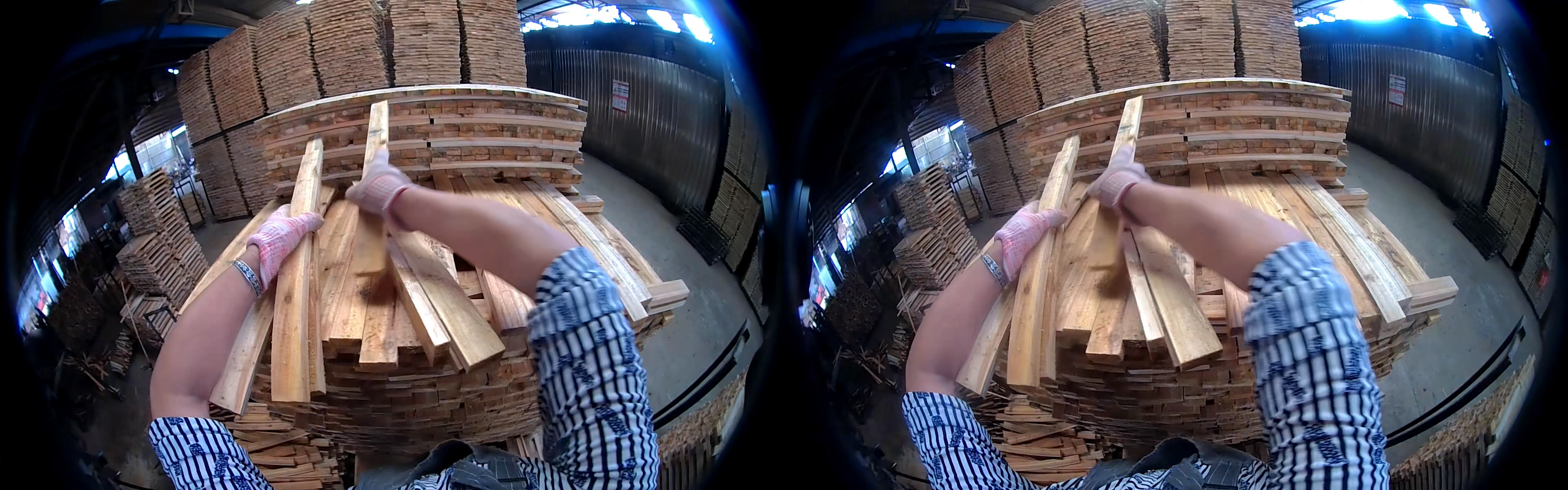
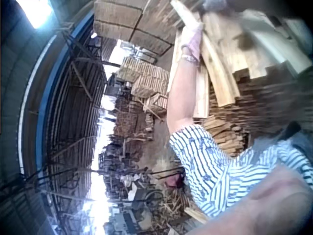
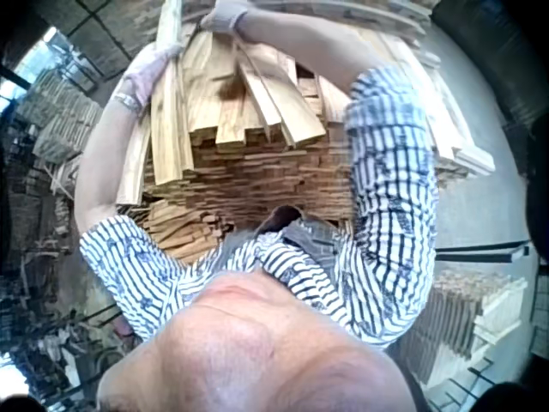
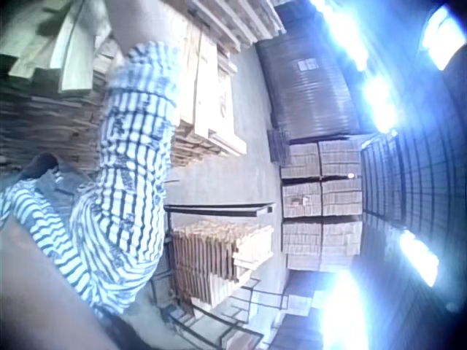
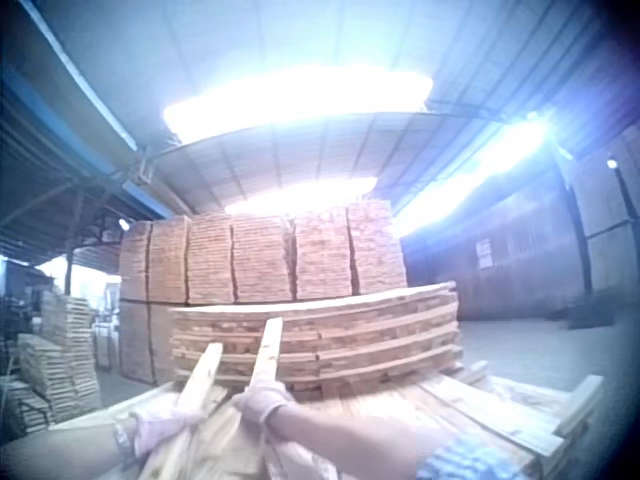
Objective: The person repeatedly picks up bundles of wooden planks from a lower pile and places them onto a higher stack. They adjust the planks by hand to align them with the existing stack. The task involves moving between different stacks of wood within the warehouse.
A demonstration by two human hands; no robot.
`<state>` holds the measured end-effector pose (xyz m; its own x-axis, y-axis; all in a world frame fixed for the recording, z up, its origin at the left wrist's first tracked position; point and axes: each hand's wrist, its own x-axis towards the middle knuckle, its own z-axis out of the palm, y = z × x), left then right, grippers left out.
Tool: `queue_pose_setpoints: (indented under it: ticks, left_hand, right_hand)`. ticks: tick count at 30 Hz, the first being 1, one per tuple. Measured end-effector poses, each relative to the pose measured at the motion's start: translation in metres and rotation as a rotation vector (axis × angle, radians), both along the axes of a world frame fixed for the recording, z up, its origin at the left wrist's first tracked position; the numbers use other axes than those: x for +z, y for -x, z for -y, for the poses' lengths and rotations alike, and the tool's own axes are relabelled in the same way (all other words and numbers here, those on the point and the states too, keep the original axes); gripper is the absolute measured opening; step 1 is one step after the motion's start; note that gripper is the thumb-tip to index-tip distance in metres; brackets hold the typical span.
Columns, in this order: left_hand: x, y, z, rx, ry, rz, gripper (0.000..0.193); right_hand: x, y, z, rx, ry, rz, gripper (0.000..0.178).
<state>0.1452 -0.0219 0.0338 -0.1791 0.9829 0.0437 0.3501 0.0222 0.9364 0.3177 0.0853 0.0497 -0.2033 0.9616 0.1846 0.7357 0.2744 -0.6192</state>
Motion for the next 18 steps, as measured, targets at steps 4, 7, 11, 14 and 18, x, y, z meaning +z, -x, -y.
queue_pose_setpoints:
  ticks: [4, 7, 11, 14, 18]
  left_hand:
    - [-0.008, 0.001, 0.003, -0.04, -0.028, 0.082, 0.046]
    - [-0.009, 0.002, 0.008, -0.056, -0.028, 0.137, 0.045]
    - [0.01, -0.001, 0.019, 0.053, -0.077, 0.176, 0.047]
    - [0.036, 0.022, 0.019, -0.222, -0.203, 0.484, 0.032]
    - [0.029, -0.007, 0.025, -0.282, -0.145, 0.466, 0.025]
  right_hand:
    - [0.04, -0.058, 0.039, 0.259, 0.053, -0.113, 0.078]
    - [0.054, -0.074, 0.09, 0.188, 0.167, -0.053, 0.068]
    - [0.008, -0.066, 0.104, 0.157, 0.16, 0.37, 0.08]
    - [0.021, -0.063, 0.114, 0.218, 0.298, 0.428, 0.099]
    - [0.002, -0.036, 0.077, 0.349, 0.192, 0.646, 0.084]
